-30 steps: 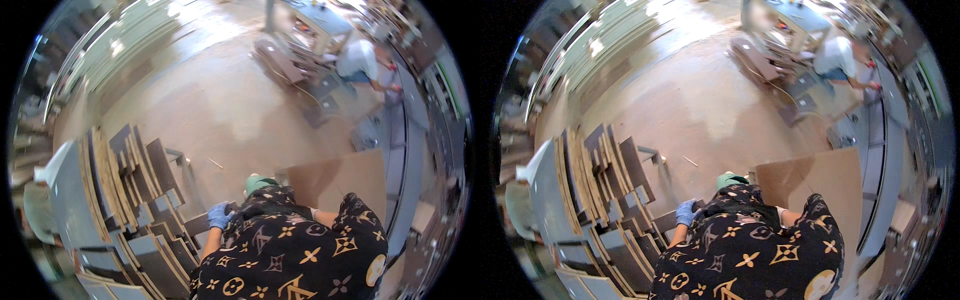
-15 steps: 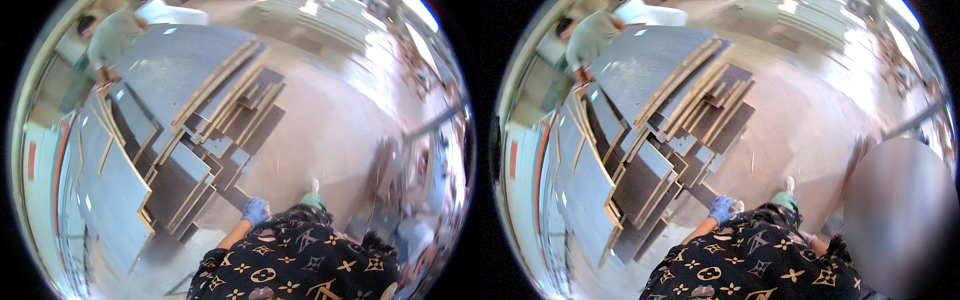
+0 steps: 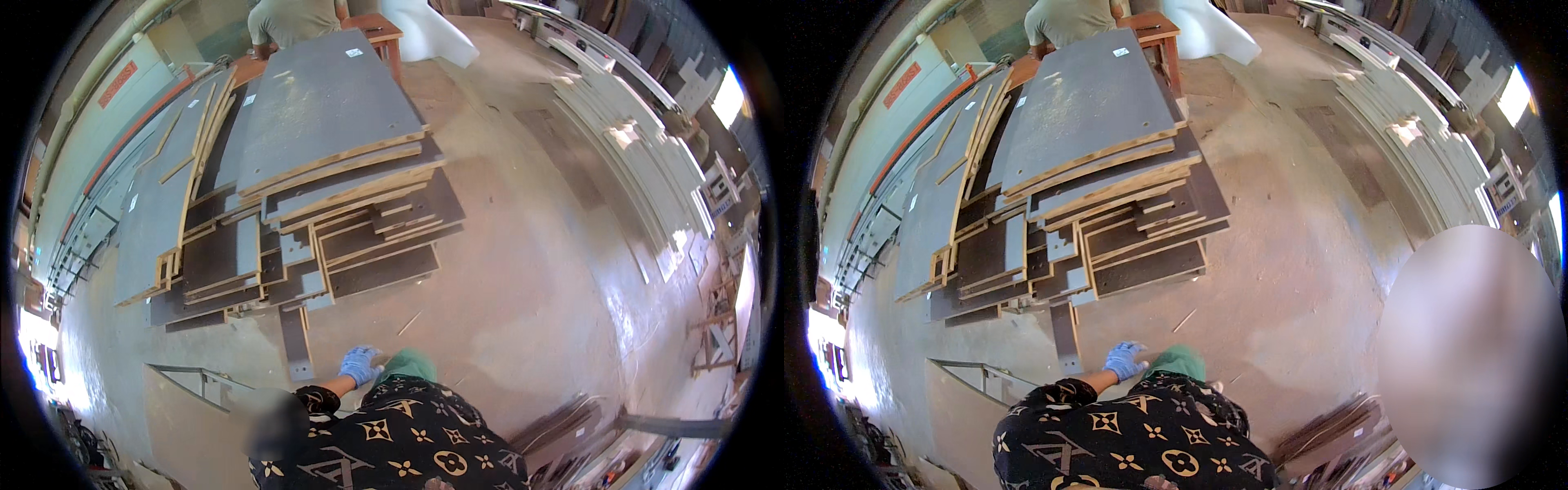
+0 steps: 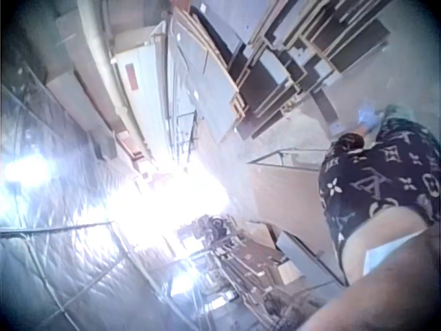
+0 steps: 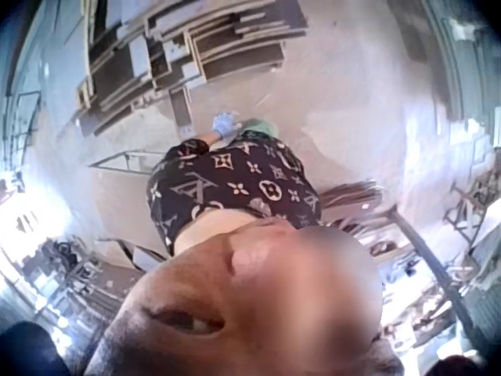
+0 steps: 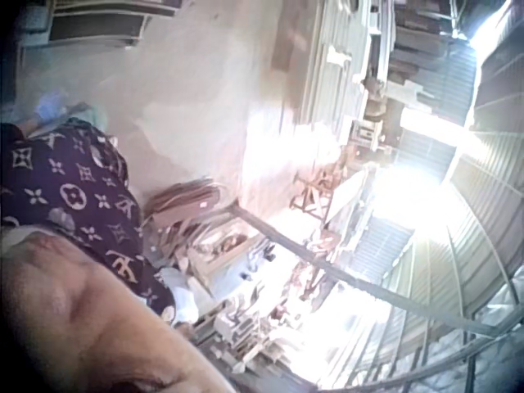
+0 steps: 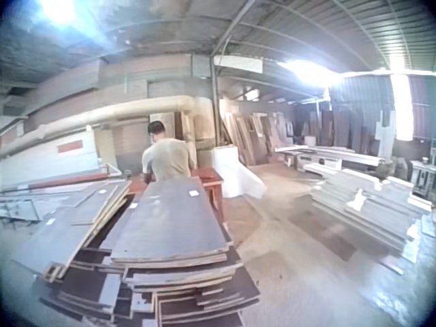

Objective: The person picks up a large gray panel and places it on a stack. They then repeatedly pick up long thin wooden strips, place them on a machine, and return them to the stack. The person continues this cycle of handling strips and panels throughout the clip.

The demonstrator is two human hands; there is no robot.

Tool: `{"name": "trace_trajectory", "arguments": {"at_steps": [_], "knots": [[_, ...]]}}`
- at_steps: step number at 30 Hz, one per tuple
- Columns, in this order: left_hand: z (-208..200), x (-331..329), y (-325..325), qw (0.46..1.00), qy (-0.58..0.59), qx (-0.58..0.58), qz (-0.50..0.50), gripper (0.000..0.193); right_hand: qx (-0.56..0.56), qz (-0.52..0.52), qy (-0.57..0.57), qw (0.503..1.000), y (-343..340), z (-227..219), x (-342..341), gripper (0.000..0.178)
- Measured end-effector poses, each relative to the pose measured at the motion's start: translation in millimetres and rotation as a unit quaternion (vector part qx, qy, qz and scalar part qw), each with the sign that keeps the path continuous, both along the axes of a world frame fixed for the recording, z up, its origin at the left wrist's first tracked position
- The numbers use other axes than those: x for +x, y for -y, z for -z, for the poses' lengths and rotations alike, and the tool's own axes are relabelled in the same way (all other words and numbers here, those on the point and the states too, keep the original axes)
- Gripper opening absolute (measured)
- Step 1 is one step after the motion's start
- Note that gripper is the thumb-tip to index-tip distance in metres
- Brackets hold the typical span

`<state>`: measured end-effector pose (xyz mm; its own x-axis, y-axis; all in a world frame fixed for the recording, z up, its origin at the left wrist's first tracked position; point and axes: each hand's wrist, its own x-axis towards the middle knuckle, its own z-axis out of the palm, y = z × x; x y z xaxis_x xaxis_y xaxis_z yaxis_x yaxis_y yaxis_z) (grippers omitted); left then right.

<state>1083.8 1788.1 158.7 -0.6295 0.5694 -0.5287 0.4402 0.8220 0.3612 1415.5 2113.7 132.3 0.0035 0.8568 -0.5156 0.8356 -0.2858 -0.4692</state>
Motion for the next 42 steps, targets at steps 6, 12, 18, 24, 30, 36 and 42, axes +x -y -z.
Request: {"name": "trace_trajectory", "arguments": {"at_steps": [6,12,18,24,30,36,42], "knots": [[22,-11,-133,0.985,0.147,0.088,0.024,0.051,0.011,-0.014,-0.043,0.999,-117,5,-50,0.048],[23,-79,-273,0.965,0.219,0.144,0.021,0.053,0.016,-0.026,-0.053,0.998,-220,4,-125,0.04],[15,-157,-397,0.947,0.196,0.253,-0.023,0.056,0.016,-0.074,-0.056,0.996,-317,-3,-220,0.033],[-2,-211,-477,0.945,0.148,0.271,-0.111,0.052,0.03,-0.203,-0.068,0.976,-430,15,-356,0.027],[26,-238,-546,0.892,0.018,0.222,-0.393,0.072,0.055,-0.345,-0.068,0.934,-568,7,-480,0.022],[88,-257,-566,0.626,-0.021,0.223,-0.746,0.08,0.064,-0.448,-0.123,0.883,-679,-1,-615,0.019],[69,-275,-529,0.075,0.13,0.498,-0.854,0.038,-0.116,-0.531,-0.267,0.796,-666,3,-821,0.015]]}}
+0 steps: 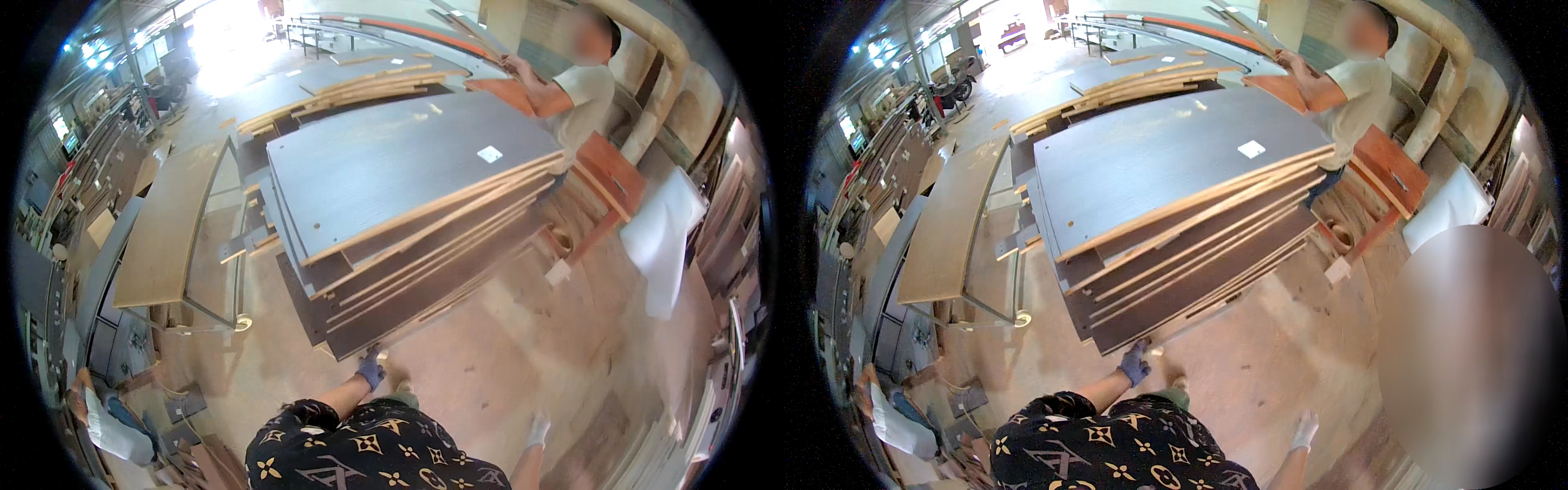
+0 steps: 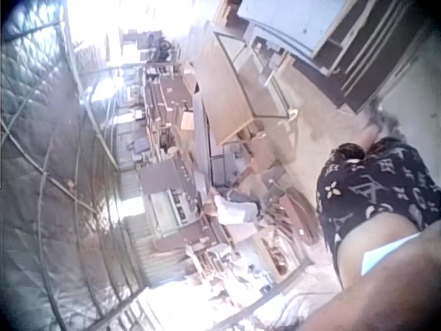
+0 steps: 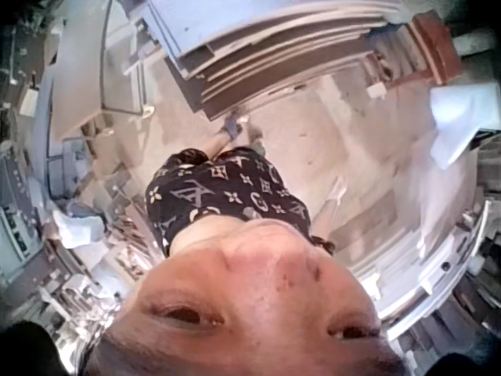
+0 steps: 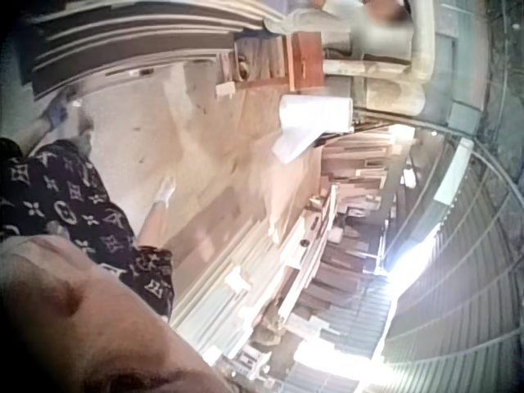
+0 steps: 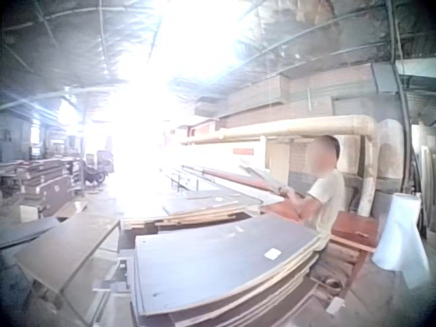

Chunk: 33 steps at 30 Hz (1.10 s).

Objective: The person picks up a large gray panel and places it on a stack. They then repeatedly pick up long thin wooden strips, place them on a machine, and return them to the stack. The person continues this cycle of handling strips and panels throughout the clip.

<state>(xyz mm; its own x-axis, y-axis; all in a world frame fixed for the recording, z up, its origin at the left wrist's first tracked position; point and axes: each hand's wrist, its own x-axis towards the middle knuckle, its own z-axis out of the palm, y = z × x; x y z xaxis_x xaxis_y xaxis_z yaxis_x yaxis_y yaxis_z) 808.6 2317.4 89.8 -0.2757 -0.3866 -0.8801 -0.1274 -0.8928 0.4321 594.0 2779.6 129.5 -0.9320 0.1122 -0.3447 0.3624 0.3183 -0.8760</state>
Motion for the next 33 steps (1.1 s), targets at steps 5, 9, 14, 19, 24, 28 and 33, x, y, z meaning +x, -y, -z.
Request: {"name": "trace_trajectory", "arguments": {"at_steps": [5,9,14,19,24,28,33], "knots": [[64,-26,19,0.981,-0.097,0.05,-0.163,0.017,-0.09,-0.114,0.105,0.984,134,-26,-65,0.028],[134,-11,38,0.972,-0.18,-0.075,-0.131,0.013,-0.128,-0.18,0.187,0.957,200,-25,-110,0.03],[62,-49,19,0.95,-0.097,0.029,-0.295,0.017,-0.09,-0.215,0.186,0.955,248,-13,-188,0.036],[62,-59,9,0.92,-0.229,-0.005,-0.318,0.015,-0.102,-0.228,0.17,0.953,320,-1,-285,0.047],[138,-89,19,0.861,-0.089,-0.415,-0.279,0.026,-0.074,-0.146,0.148,0.975,387,6,-355,0.075],[131,-98,25,0.809,-0.082,-0.394,-0.427,0.031,-0.173,-0.14,0.161,0.962,425,-46,-341,0.086],[101,-102,37,0.796,-0.114,-0.338,-0.488,0.031,-0.265,-0.126,0.051,0.955,434,-21,-363,0.089]]}}
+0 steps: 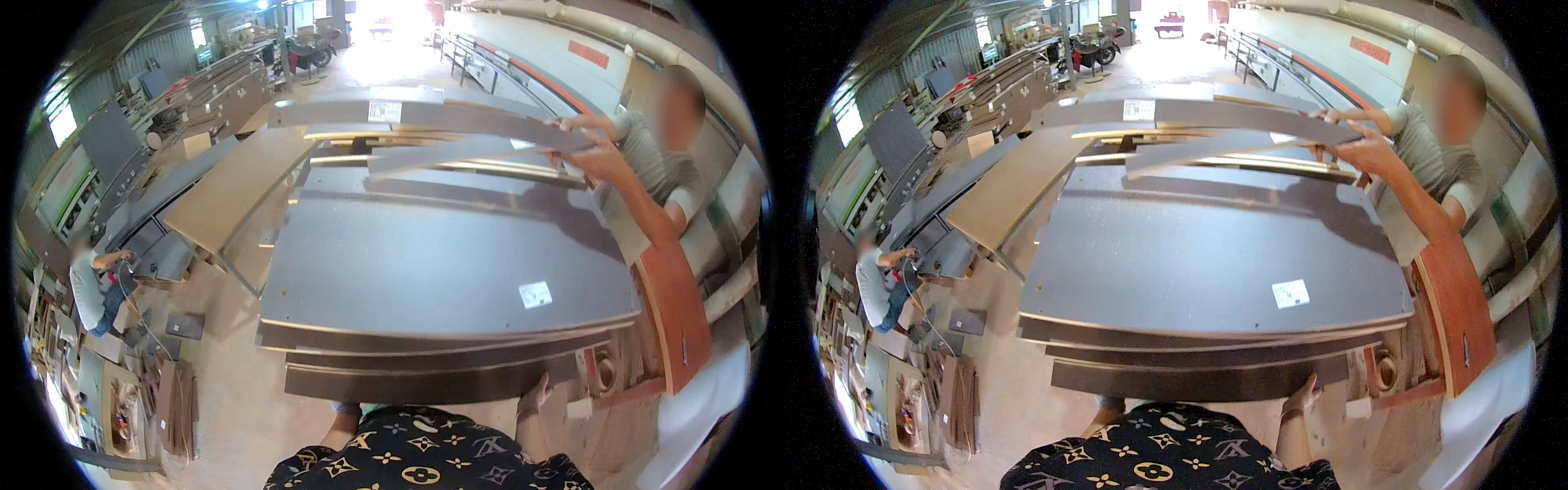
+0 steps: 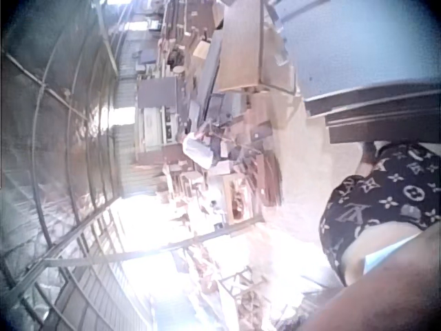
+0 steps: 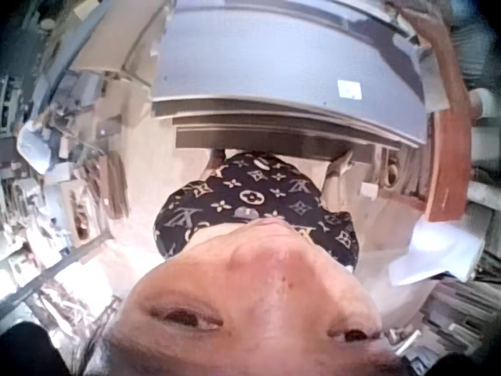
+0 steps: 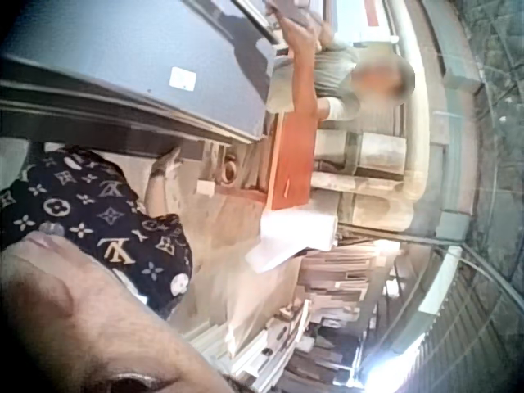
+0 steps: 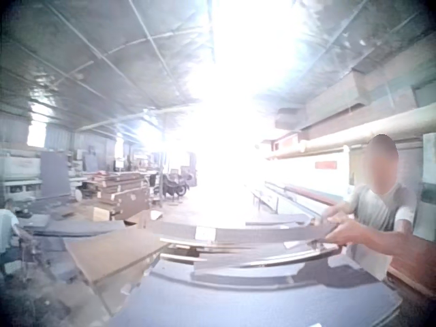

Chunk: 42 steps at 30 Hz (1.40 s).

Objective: The person picks up a large gray panel and places it on a stack. They then repeatedly pick up long thin wooden strips, place them on a machine, and return them to the stack. The person continues this cycle of handling strips and panels throughout the clip.

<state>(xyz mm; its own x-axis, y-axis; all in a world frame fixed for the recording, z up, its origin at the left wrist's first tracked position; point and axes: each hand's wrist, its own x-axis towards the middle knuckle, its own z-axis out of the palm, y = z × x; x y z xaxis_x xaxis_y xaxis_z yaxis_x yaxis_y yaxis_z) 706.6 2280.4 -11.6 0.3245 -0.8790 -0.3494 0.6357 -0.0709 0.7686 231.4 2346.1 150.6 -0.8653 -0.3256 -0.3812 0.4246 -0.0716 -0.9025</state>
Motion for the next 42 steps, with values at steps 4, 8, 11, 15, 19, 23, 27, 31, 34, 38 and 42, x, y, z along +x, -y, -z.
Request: {"name": "trace_trajectory", "arguments": {"at_steps": [4,8,11,15,19,23,27,31,34,38,42], "knots": [[-15,-1,1,0.999,-0.035,0.016,-0.009,0.031,-0.019,0.04,0.066,0.997,6,7,-12,0.091],[-11,5,-6,0.998,-0.048,0.045,-0.025,0.032,0.001,0.071,0.047,0.996,6,38,-25,0.093],[-15,11,-7,0.997,-0.049,0.06,-0.029,0.032,-0.012,0.036,0.057,0.998,6,36,-24,0.088],[-22,20,-3,0.995,-0.053,0.081,-0.025,0.033,0.049,0.06,0.059,0.995,4,52,-28,0.088],[-26,29,9,0.995,-0.049,0.084,-0.015,0.033,0.077,0.073,0.078,0.991,15,41,-14,0.089],[-33,40,25,0.995,-0.047,0.083,0.016,0.034,0.059,0.078,0.05,0.994,29,29,1,0.085],[-35,50,45,0.995,-0.048,0.081,0.045,0.034,0.08,0.12,0.028,0.989,45,40,11,0.08],[-33,50,56,0.994,-0.048,0.071,0.071,0.035,0.156,0.138,0.015,0.978,49,19,23,0.077],[-36,44,73,0.992,-0.05,0.062,0.102,0.035,0.197,0.16,0.012,0.967,37,52,12,0.084],[-34,36,95,0.988,-0.054,0.047,0.134,0.036,0.25,0.157,-0.024,0.955,42,23,21,0.087],[-39,23,114,0.985,-0.055,0.04,0.158,0.036,0.31,0.136,-0.013,0.941,43,13,30,0.085]]}}
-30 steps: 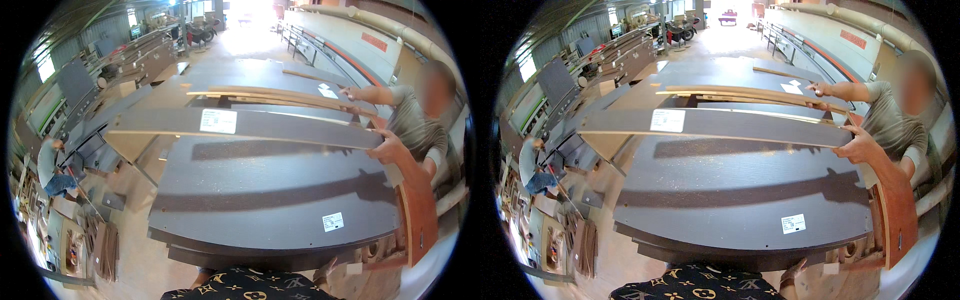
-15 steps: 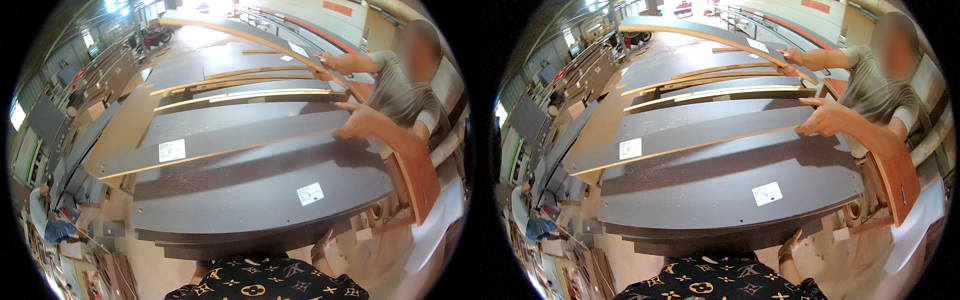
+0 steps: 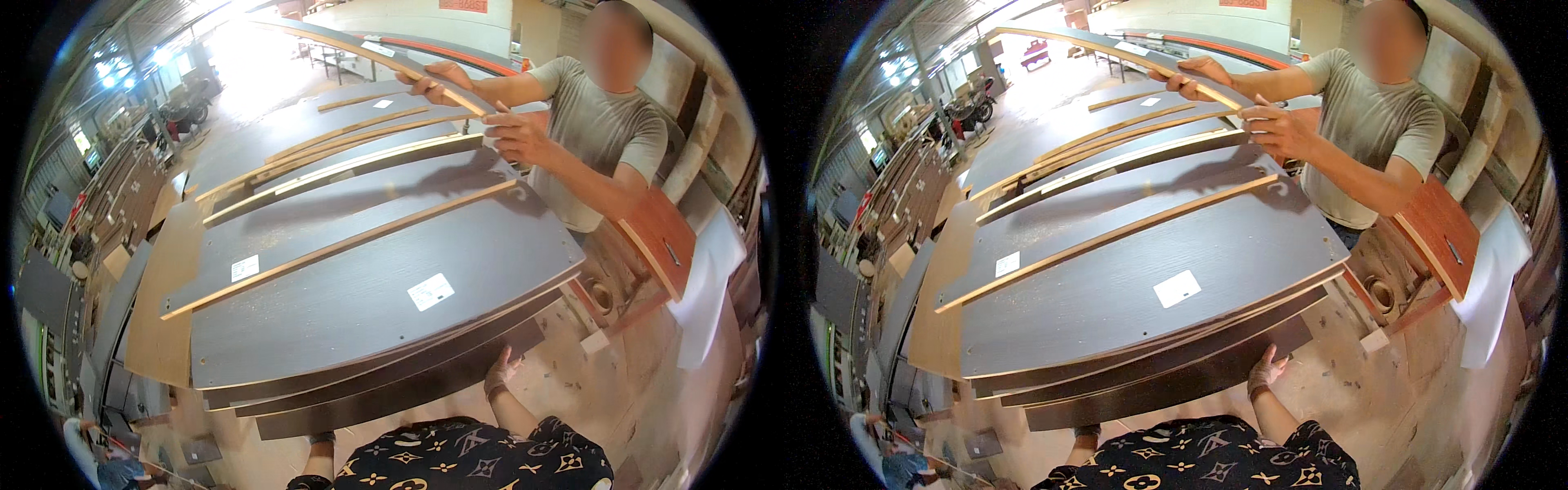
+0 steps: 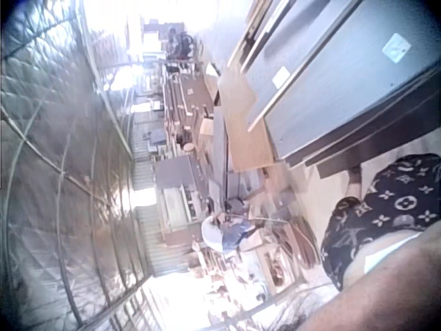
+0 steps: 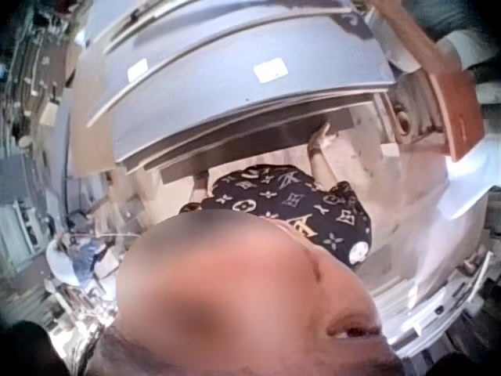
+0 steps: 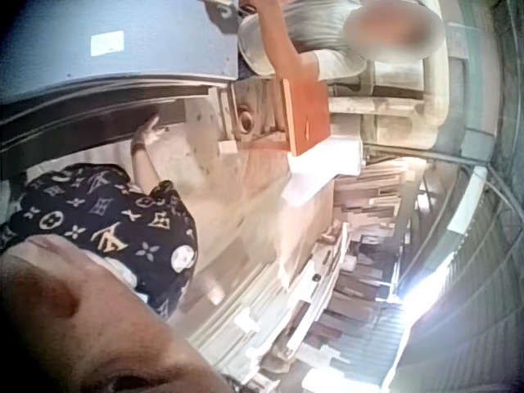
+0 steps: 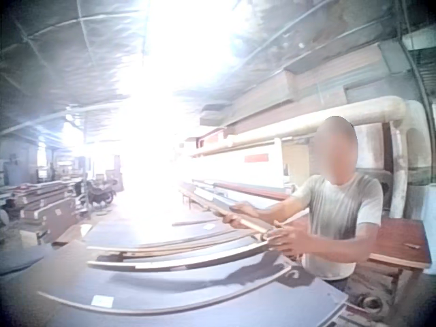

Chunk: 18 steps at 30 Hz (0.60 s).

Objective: The person picks up a large gray panel and places it on a stack. They then repeatedly pick up long thin wooden strips, place them on a machine, and return them to the stack. The person continues this cycle of handling strips and panels throughout the clip.

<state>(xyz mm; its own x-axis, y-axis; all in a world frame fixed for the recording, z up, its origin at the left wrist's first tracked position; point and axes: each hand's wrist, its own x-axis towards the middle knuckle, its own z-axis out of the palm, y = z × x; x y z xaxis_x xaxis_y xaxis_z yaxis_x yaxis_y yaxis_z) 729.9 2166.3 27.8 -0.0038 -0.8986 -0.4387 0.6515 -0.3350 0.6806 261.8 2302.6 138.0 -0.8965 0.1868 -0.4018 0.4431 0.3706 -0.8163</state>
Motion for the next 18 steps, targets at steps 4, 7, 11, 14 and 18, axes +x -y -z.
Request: {"name": "trace_trajectory", "arguments": {"at_steps": [4,7,11,14,18], "knots": [[-6,-6,12,1.0,-0.002,-0.011,0.015,0.037,0.035,-0.007,0.016,0.999,-5,8,1,0.085],[-9,-7,15,1.0,-0.007,-0.018,0.02,0.037,0.059,-0.01,0.035,0.998,-8,12,-1,0.085],[-13,-8,25,0.999,-0.015,-0.031,0.023,0.038,0.058,-0.016,0.021,0.998,-11,14,3,0.087],[-15,-5,25,0.999,-0.019,-0.038,0.023,0.039,0.047,-0.01,0.012,0.999,-8,-3,10,0.089],[-20,-6,26,0.998,-0.032,-0.045,0.024,0.039,0.039,-0.001,0.013,0.999,-11,-3,11,0.089]]}}
